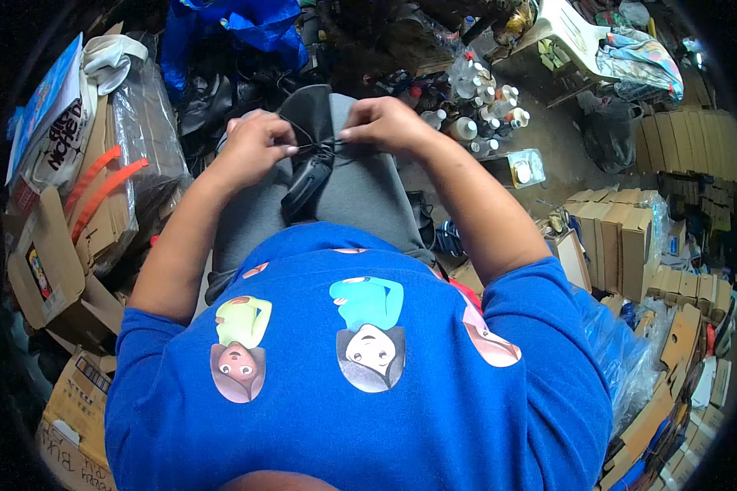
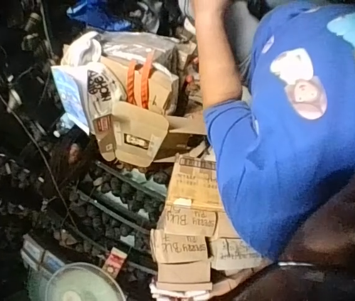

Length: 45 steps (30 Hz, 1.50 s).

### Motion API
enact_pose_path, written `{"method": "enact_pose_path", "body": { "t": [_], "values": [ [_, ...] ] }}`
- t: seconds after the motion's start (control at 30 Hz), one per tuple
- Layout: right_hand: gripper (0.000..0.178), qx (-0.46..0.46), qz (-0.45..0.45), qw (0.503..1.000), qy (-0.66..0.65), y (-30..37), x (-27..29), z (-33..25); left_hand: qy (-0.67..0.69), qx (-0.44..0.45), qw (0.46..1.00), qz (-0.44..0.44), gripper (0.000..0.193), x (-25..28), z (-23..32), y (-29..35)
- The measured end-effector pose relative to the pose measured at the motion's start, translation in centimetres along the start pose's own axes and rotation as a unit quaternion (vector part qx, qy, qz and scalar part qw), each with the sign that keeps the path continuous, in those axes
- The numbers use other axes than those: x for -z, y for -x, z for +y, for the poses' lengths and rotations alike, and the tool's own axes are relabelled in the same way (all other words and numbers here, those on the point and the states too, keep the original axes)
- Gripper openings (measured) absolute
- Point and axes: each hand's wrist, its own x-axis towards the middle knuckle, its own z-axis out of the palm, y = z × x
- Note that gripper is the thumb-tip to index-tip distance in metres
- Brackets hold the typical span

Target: The recorder is lacing a black leather shoe while sitting down.

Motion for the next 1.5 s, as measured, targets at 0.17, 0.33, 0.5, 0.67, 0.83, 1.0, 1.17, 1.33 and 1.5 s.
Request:
{"method": "enact_pose_path", "body": {
  "t": [0.17, 0.33, 0.5, 0.67, 0.83, 1.0, 1.17, 1.33, 1.5],
  "values": [
    [0.024, 0.027, 0.007, 0.998, -0.050, 1.5, -0.3, 0.7, 0.049, 0.032, 0.998, -0.034, 0.010, -0.1, 0.4, 0.5],
    [0.017, 0.024, 0.017, 0.998, 0.054, 3.1, -0.2, 1.8, 0.084, 0.099, 0.985, -0.114, 0.015, -0.2, 0.8, -0.3],
    [0.025, -0.027, 0.037, 0.993, -0.112, 5.0, 0.1, 0.2, 0.092, 0.083, 0.985, -0.119, 0.018, -0.4, 1.4, -0.6],
    [0.018, 0.006, 0.062, 0.997, 0.037, 4.6, -1.9, 0.1, 0.075, 0.087, 0.985, -0.127, 0.020, -0.7, 1.5, -0.9],
    [0.011, -0.007, 0.009, 0.992, -0.123, 4.9, 0.3, -1.5, 0.107, 0.069, 0.985, -0.117, 0.020, -1.0, 1.0, -0.5],
    [0.020, -0.018, 0.026, 0.998, -0.046, 2.3, 4.7, -1.3, 0.072, 0.045, 0.988, -0.130, 0.019, -0.4, 1.5, -0.9],
    [0.030, -0.021, 0.238, 0.857, 0.457, 1.2, 3.8, 0.8, 0.046, 0.051, 0.988, -0.139, 0.018, -0.1, 1.7, -1.2],
    [0.011, 0.219, 0.075, 0.794, 0.562, 2.3, -0.3, -4.6, 0.048, 0.012, 0.992, -0.119, 0.019, -0.3, 0.6, -0.5],
    [0.005, 0.162, -0.051, 0.756, 0.632, 0.8, -2.2, -5.0, 0.022, -0.038, 0.995, -0.085, 0.015, -1.0, 0.1, -0.3]
  ]
}}
